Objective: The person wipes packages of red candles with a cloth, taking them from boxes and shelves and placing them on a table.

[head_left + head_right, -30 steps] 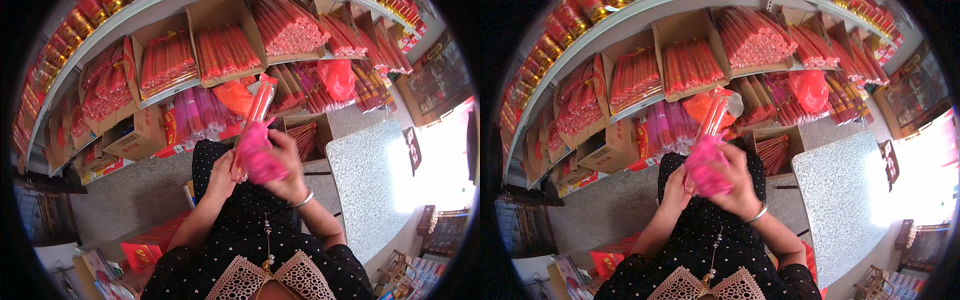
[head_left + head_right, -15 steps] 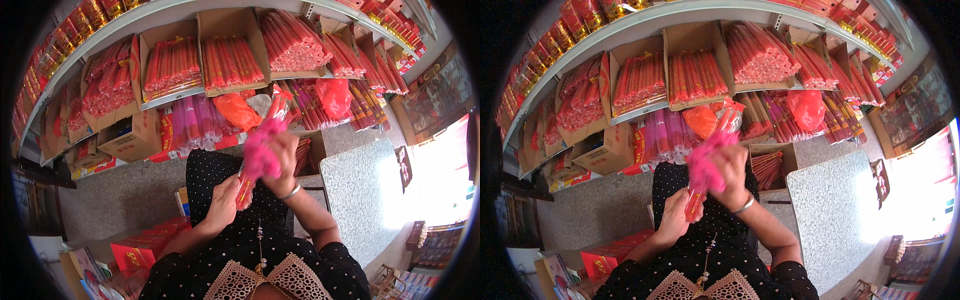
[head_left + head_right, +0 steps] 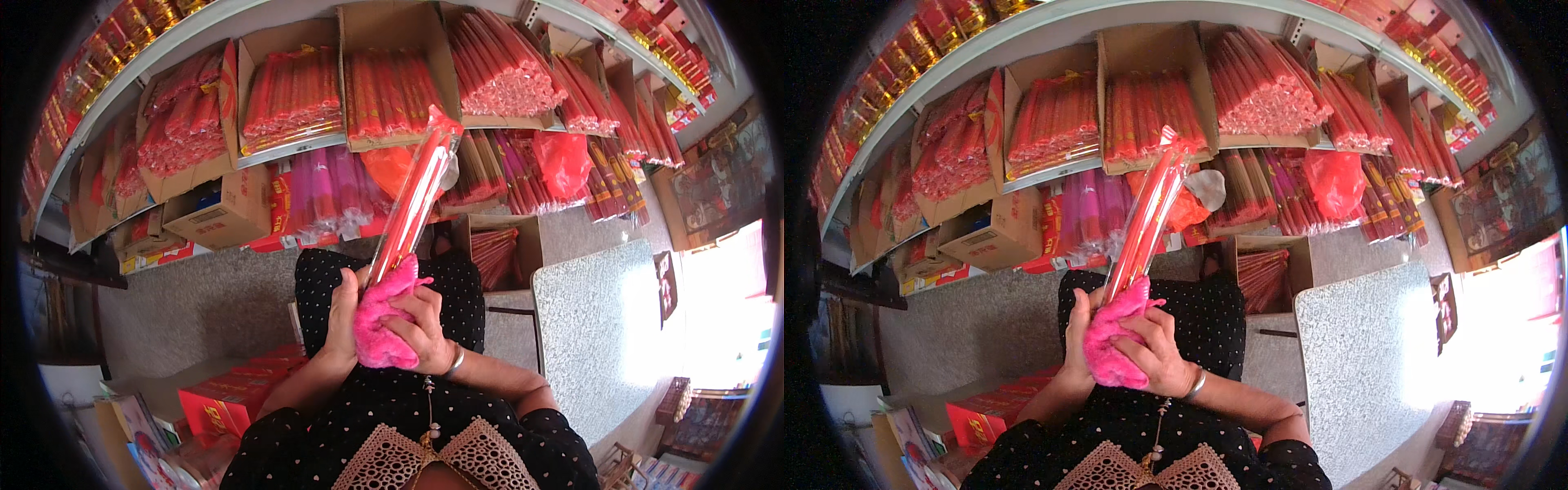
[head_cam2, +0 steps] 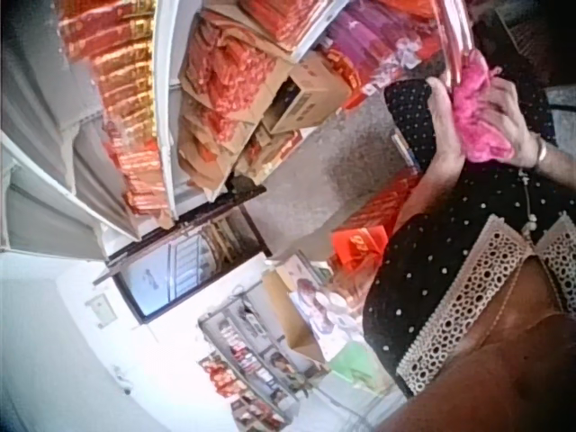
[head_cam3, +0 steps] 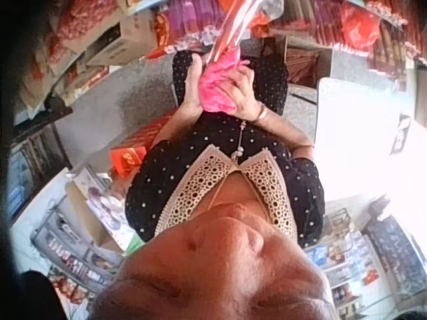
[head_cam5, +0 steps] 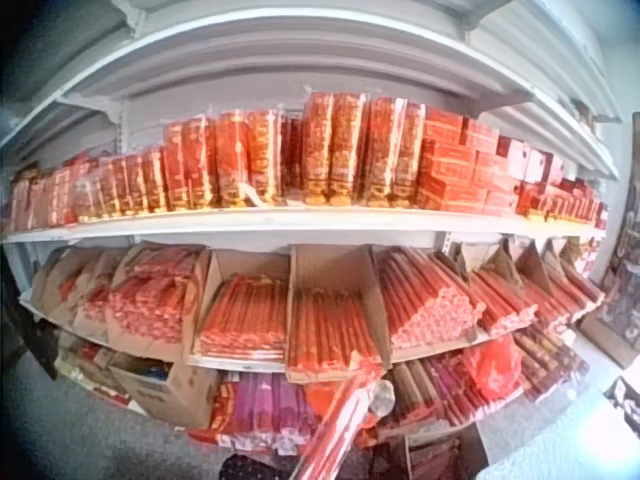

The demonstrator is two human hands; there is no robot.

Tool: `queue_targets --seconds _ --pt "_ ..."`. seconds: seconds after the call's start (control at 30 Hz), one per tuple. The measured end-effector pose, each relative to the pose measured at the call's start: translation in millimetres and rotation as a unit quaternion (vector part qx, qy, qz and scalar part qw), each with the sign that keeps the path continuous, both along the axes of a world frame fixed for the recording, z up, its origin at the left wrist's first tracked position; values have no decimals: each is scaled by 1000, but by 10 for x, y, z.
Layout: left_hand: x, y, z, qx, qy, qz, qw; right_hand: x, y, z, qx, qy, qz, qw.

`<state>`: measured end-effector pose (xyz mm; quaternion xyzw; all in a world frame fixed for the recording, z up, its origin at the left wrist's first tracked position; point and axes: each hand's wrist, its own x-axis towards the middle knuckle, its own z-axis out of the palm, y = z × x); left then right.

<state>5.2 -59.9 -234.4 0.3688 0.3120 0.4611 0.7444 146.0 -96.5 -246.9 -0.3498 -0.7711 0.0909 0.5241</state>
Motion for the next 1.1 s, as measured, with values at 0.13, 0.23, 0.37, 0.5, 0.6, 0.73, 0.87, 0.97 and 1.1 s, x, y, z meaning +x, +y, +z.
queue_targets --seconds 0.13,0.23,0.37,0.5,0.6,0.73,0.87,0.97,1.1 --pt "202 -66 114 12 -1 50 999 209 336 12 48 25 -75 996" --pt "140 -91 83 22 -31 -53 998 454 784 234 104 40 -205 972" --pt "141 -100 142 -26 -34 -51 998 824 1109 103 -188 545 -18 817" --pt "19 -43 72 18 -34 -65 997 1012 1131 -285 -247 702 68 665" --pt "9 8 88 53 46 -80 994 794 1081 -173 -280 711 172 622" --pt "77 60 29 79 96 -39 992 501 1048 249 -288 704 264 594" --pt "70 110 125 125 182 31 975 417 1034 122 -310 701 226 601" --pt "62 217 196 268 282 131 912 137 876 114 -328 677 213 624" --pt "35 260 160 291 289 213 887 -143 698 146 -329 631 211 670"
